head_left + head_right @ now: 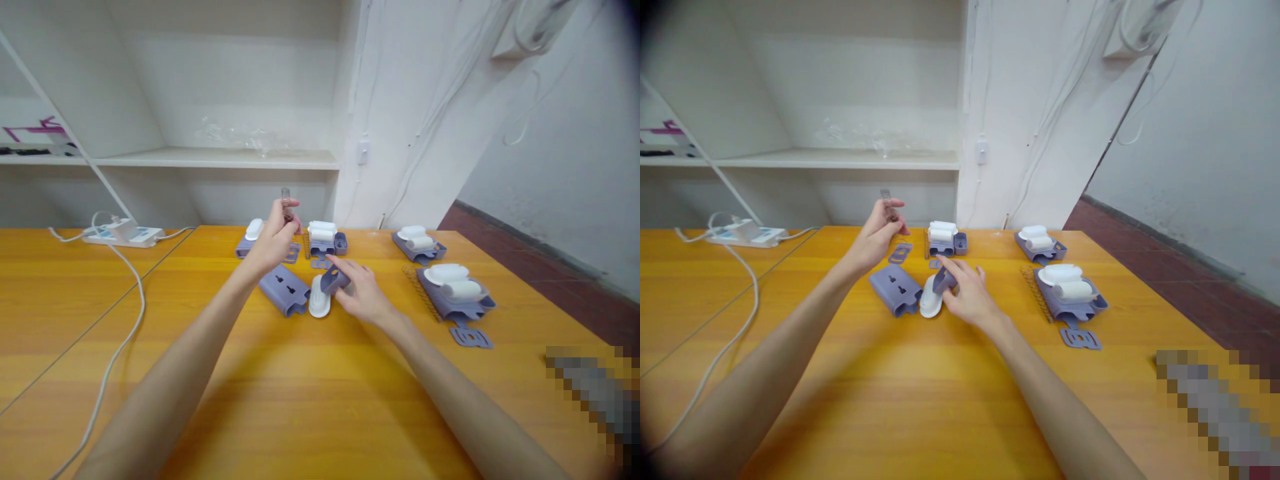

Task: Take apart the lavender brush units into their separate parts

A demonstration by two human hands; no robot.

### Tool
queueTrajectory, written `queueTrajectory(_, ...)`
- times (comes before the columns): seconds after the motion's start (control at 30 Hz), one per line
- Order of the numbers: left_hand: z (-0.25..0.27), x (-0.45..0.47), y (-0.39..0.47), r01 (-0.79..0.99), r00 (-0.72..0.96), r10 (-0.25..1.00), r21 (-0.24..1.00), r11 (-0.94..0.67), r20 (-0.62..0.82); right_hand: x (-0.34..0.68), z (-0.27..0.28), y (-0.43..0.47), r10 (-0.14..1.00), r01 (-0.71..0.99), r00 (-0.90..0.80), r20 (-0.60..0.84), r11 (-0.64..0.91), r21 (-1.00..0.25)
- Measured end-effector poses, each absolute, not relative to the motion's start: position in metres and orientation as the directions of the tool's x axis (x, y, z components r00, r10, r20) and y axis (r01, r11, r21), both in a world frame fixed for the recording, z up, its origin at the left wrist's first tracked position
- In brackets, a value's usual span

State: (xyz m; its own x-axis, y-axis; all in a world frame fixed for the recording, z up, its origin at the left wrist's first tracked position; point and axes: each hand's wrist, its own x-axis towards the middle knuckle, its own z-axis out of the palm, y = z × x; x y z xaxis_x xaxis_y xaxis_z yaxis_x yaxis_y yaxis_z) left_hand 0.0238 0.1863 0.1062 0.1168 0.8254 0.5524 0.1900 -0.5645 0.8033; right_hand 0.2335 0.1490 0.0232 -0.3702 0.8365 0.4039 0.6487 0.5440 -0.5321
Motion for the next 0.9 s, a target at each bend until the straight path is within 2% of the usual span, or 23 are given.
queueTrajectory(0.1, 0.104, 0.033, 0.189, -0.158, 0.052, 0.891, 0.884, -0.439, 0.452, 0.231, 0.028, 0.146, 0.848, 0.703, -0.322, 0.421, 0.511, -0.494)
queueTrajectory(0.17, 0.100, 0.039, 0.190, -0.296, 0.016, 0.912, 0.873, -0.388, 0.411, 0.225, 0.034, 0.146, 0.846, 0.658, -0.266, 0.461, 0.509, -0.555)
queueTrajectory(0.2, 0.098, 0.044, 0.189, -0.343, 0.012, 0.918, 0.864, -0.369, 0.396, 0.220, 0.037, 0.146, 0.855, 0.600, -0.231, 0.464, 0.501, -0.624)
queueTrajectory(0.3, 0.093, 0.057, 0.184, -0.413, 0.049, 0.933, 0.858, -0.307, 0.357, 0.204, 0.049, 0.149, 0.908, 0.293, -0.164, 0.386, 0.419, -0.859)
queueTrajectory(0.37, 0.092, 0.063, 0.179, -0.410, 0.109, 0.936, 0.873, -0.265, 0.335, 0.197, 0.055, 0.153, 0.926, 0.115, -0.147, 0.346, 0.364, -0.924)
queueTrajectory(0.43, 0.093, 0.064, 0.175, -0.377, 0.212, 0.920, 0.896, -0.235, 0.330, 0.196, 0.059, 0.156, 0.936, 0.057, -0.138, 0.323, 0.333, -0.941)
queueTrajectory(0.57, 0.096, 0.058, 0.168, -0.311, 0.421, 0.845, 0.928, -0.206, 0.329, 0.207, 0.062, 0.157, 0.952, 0.114, -0.165, 0.256, 0.276, -0.954)
queueTrajectory(0.67, 0.093, 0.055, 0.166, -0.310, 0.480, 0.823, 0.936, -0.165, 0.304, 0.213, 0.065, 0.153, 0.938, 0.087, -0.234, 0.256, 0.283, -0.955)
queueTrajectory(0.73, 0.087, 0.056, 0.168, -0.324, 0.444, 0.845, 0.933, -0.159, 0.298, 0.213, 0.067, 0.152, 0.923, 0.074, -0.291, 0.252, 0.284, -0.956)
queueTrajectory(0.8, 0.082, 0.060, 0.169, -0.358, 0.348, 0.888, 0.918, -0.169, 0.300, 0.213, 0.069, 0.153, 0.919, 0.140, -0.294, 0.262, 0.313, -0.939)
queueTrajectory(0.9, 0.081, 0.067, 0.168, -0.411, 0.210, 0.951, 0.904, -0.122, 0.225, 0.217, 0.067, 0.158, 0.896, 0.400, -0.193, 0.400, 0.444, -0.802)
